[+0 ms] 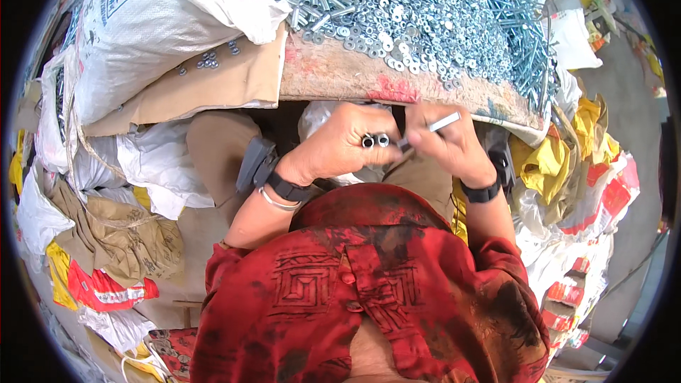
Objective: Sliding washers onto long metal bolts or screws from a large pile of hardware.
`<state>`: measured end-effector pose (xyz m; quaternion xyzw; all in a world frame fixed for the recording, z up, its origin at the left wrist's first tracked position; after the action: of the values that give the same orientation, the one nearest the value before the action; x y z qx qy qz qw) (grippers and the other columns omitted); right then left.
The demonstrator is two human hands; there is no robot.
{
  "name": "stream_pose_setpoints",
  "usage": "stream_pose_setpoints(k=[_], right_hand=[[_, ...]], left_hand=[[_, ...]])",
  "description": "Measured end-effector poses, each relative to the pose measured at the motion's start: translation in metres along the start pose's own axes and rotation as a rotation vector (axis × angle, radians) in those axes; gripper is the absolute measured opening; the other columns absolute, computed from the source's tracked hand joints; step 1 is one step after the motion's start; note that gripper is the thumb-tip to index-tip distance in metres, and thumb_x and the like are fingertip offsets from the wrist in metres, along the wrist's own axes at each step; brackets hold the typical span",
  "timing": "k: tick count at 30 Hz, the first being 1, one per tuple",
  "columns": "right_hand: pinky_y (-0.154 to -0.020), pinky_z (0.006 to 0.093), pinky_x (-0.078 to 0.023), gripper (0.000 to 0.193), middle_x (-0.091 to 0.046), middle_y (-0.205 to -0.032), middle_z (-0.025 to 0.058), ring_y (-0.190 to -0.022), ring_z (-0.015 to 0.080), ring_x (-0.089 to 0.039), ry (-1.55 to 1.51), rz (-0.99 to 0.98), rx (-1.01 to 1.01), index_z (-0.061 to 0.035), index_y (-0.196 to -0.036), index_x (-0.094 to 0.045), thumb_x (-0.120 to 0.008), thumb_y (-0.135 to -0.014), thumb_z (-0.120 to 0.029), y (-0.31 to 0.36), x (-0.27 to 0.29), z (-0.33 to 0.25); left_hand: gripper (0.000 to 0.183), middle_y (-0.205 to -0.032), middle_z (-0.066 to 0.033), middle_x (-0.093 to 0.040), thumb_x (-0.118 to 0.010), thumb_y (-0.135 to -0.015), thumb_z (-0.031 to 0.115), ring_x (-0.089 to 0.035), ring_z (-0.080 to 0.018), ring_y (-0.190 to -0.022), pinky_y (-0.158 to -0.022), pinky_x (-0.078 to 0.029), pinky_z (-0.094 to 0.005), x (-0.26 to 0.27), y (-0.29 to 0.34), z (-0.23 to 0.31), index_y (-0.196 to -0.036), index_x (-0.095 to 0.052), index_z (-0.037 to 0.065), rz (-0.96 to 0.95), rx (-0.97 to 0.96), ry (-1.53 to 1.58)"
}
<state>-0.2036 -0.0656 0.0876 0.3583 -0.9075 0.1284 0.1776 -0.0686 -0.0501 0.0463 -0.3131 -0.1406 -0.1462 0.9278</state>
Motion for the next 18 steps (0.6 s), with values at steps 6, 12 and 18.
stream_pose_setpoints(k=[6,12,18], right_hand=[[-0.061,0.0360,-0.045,0.018,-0.060,-0.074,0.0096,-0.066,0.0216,-0.057,0.286,-0.131,-0.102,-0.0002,-0.085,-0.064,-0.068,-0.090,-0.017,0.010,-0.008,0.043],[-0.061,0.0294,-0.048,0.019,-0.064,-0.071,0.0051,-0.068,0.0093,-0.059,0.362,0.186,-0.141,0.0018,-0.091,-0.065,-0.065,-0.092,-0.017,-0.069,0.043,0.051],[-0.051,0.0292,-0.048,0.021,-0.066,-0.067,0.0068,-0.057,0.0120,-0.061,0.173,0.686,-0.048,0.0047,-0.092,-0.066,-0.063,-0.090,-0.016,-0.186,0.115,0.077]], left_hand=[[0.014,-0.075,-0.0012,-0.062,-0.072,-0.088,0.013,-0.058,-0.0120,-0.068,-0.067,-0.048,-0.0272,-0.008,0.005,-0.033,-0.095,-0.072,0.001,-0.023,0.326,0.330],[0.016,-0.072,-0.0034,-0.062,-0.064,-0.093,0.012,-0.047,-0.0023,-0.056,-0.047,-0.032,-0.0181,0.021,0.015,-0.058,-0.106,-0.061,0.004,0.322,0.537,0.671],[0.015,-0.072,-0.0047,-0.063,-0.065,-0.094,0.015,-0.043,-0.0021,-0.050,-0.045,-0.031,-0.0178,0.027,0.021,-0.064,-0.102,-0.064,0.003,0.377,0.571,0.794]])
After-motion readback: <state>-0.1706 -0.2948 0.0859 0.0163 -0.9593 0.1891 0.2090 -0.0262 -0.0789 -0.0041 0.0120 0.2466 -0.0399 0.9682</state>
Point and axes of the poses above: each hand's wrist, its own y-axis away from the middle knuckle, its own x-axis out of the back of the hand, z = x × y, the point moved 7 cm from there along -y, towards the middle knuckle
